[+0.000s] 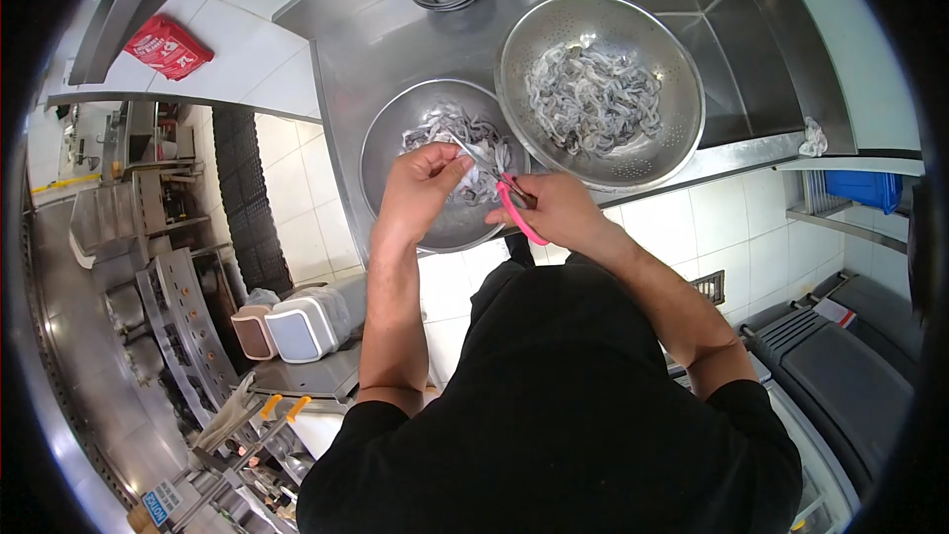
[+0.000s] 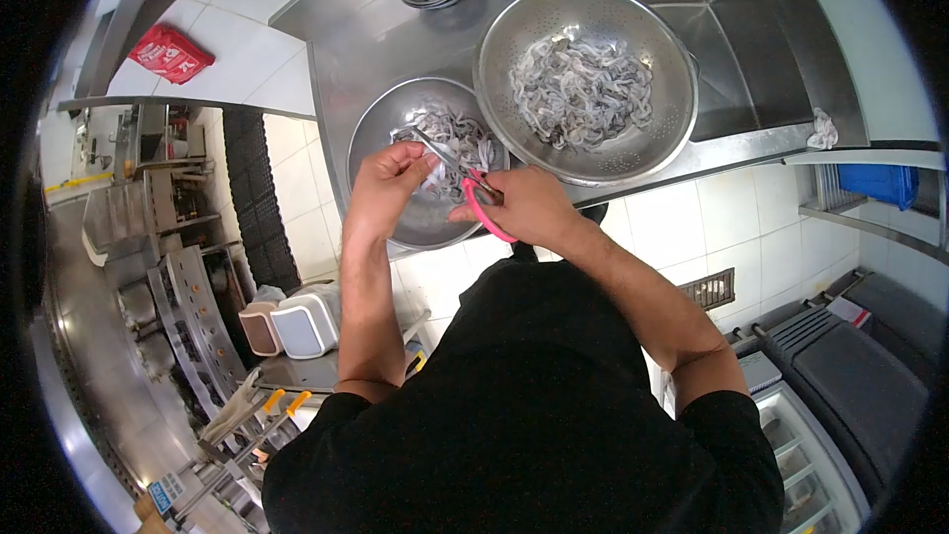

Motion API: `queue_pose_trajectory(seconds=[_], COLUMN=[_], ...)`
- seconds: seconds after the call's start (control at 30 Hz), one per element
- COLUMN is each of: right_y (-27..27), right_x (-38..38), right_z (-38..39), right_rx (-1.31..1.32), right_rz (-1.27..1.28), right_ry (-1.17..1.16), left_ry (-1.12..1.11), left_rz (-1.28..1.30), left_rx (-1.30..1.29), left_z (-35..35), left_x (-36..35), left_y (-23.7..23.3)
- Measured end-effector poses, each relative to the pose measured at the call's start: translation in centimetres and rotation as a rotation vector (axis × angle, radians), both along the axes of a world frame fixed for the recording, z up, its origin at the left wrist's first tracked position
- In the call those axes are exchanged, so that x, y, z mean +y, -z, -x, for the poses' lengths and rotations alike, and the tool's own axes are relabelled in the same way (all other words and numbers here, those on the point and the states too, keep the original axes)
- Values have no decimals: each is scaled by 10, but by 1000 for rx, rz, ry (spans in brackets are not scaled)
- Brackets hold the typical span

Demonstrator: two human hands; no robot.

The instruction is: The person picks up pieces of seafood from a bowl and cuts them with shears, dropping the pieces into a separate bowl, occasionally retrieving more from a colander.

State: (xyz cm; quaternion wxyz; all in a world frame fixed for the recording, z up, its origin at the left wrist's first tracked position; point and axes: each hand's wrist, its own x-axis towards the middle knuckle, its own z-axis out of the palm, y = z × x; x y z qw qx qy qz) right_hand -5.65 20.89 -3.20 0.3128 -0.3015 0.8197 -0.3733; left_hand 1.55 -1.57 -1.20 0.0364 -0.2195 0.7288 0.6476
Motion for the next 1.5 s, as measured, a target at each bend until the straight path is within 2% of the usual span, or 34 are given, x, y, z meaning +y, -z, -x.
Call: queue_pose_trajectory(seconds=[0.37, 0.6, 0.8, 0.9, 1.0, 1.07, 1.17, 1.2, 1.27, 1.4, 1.5], right_y=[5, -8, -7, -3, -1, 5, 1, -2, 1, 4, 13], right_x=[-6, -7, -8, -7, -8, -8, -13, -14, -16, -21, -19], right_z=[1, 4, 1, -2, 0, 9, 15, 16, 18, 14, 16], right_rx=[7, -188, -158, -175, -192, -298, -482, -547, -718, -1081, -1192], right_rz=[18, -58, -116, -111, 7, 27, 38, 35, 132, 350, 517], right_ry=[-8, -32, -61, -62, -15, -24, -29, -26, -27, 23, -71], left_ry=[92, 107, 75, 45, 37, 22, 17, 28, 51, 71, 29], left_rz=[51, 245, 501, 615, 729, 762, 731, 735, 742, 635, 546], left_rx=[-4, -15, -46, -83, -123, -87, -186, -99, 77, 81, 76], left_z=[-6, -6, -4, -4, -9, -14, -7, -7, -8, -5, -5], left_x=[1, -4, 2, 2, -10, -15, -16, -17, -18, -14, -4], left_y=[7, 16, 14, 16, 43, 61, 48, 49, 52, 42, 55])
